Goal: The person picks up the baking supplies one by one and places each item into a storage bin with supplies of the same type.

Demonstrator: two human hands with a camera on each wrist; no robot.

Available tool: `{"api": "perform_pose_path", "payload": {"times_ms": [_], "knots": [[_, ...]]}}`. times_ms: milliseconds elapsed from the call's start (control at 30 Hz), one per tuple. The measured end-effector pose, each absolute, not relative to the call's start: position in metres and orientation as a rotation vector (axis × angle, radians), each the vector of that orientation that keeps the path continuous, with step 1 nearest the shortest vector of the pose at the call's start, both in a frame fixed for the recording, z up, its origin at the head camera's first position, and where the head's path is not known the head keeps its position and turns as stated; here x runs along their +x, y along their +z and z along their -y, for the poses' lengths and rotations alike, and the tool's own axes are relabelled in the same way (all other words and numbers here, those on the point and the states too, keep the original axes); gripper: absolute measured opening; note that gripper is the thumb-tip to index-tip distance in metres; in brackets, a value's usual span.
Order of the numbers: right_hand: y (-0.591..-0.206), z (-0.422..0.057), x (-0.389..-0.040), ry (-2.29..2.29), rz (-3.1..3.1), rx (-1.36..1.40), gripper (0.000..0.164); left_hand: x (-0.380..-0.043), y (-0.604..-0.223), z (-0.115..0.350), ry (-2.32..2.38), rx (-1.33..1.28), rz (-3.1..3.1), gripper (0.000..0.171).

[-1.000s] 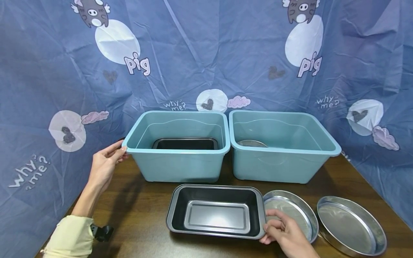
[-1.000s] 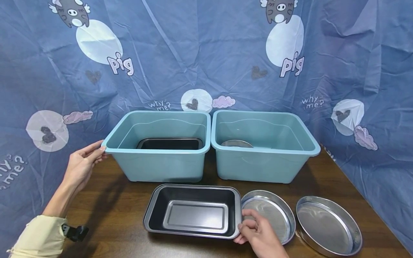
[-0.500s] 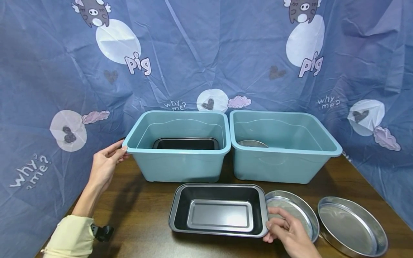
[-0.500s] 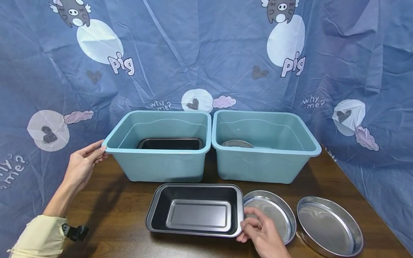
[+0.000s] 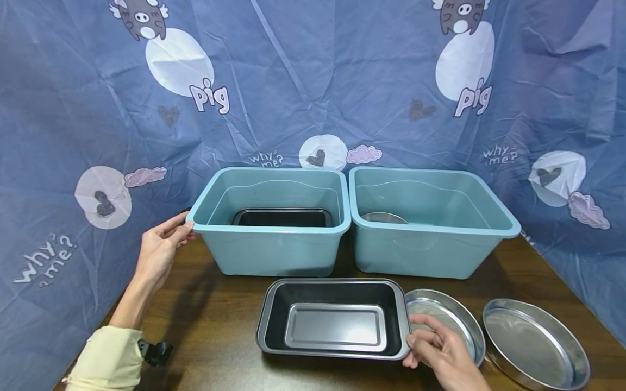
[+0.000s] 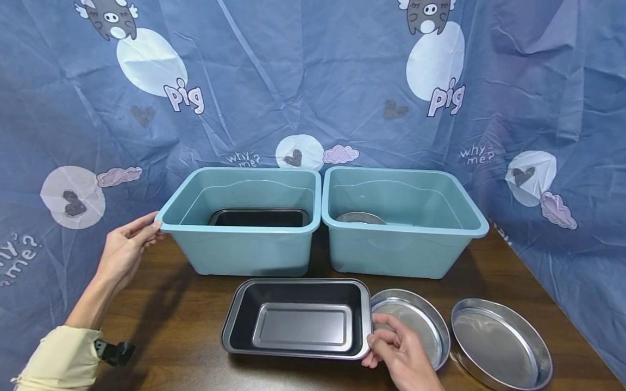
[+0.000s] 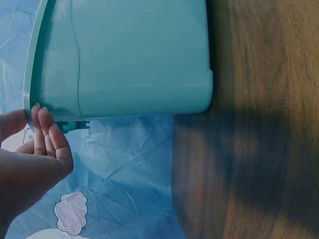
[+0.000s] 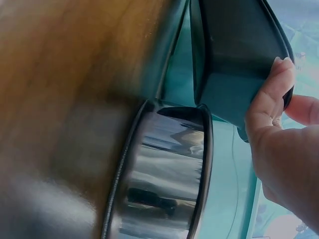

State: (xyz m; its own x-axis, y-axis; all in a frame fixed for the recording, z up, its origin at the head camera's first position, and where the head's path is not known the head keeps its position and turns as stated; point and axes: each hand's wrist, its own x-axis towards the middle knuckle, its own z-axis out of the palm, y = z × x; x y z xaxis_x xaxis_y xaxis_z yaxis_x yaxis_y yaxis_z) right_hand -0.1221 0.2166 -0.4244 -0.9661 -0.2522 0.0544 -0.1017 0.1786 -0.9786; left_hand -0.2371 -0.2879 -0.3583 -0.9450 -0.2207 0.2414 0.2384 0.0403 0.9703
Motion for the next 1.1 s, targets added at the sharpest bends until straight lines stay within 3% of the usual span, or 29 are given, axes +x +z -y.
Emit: {"api": "perform_pose_path", "payload": {"times_ms": [300, 533, 1100], "knots": [[-0.415, -0.217, -0.122, -1.96, -2.256, -0.16, 0.046, -0.237, -0.358, 0.288, -1.958, -0.003, 2.022, 0.054], [-0.417, -0.221, -0.12, -2.019, -2.279, -0.327, 0.042, -0.237, -0.358, 0.288, -1.972, -0.006, 2.01, 0.054], [-0.397, -0.214, -0.118, -2.087, -2.29, -0.161, 0.044, -0.236, -0.358, 0.287, -1.975, -0.021, 1.997, 0.054]]}}
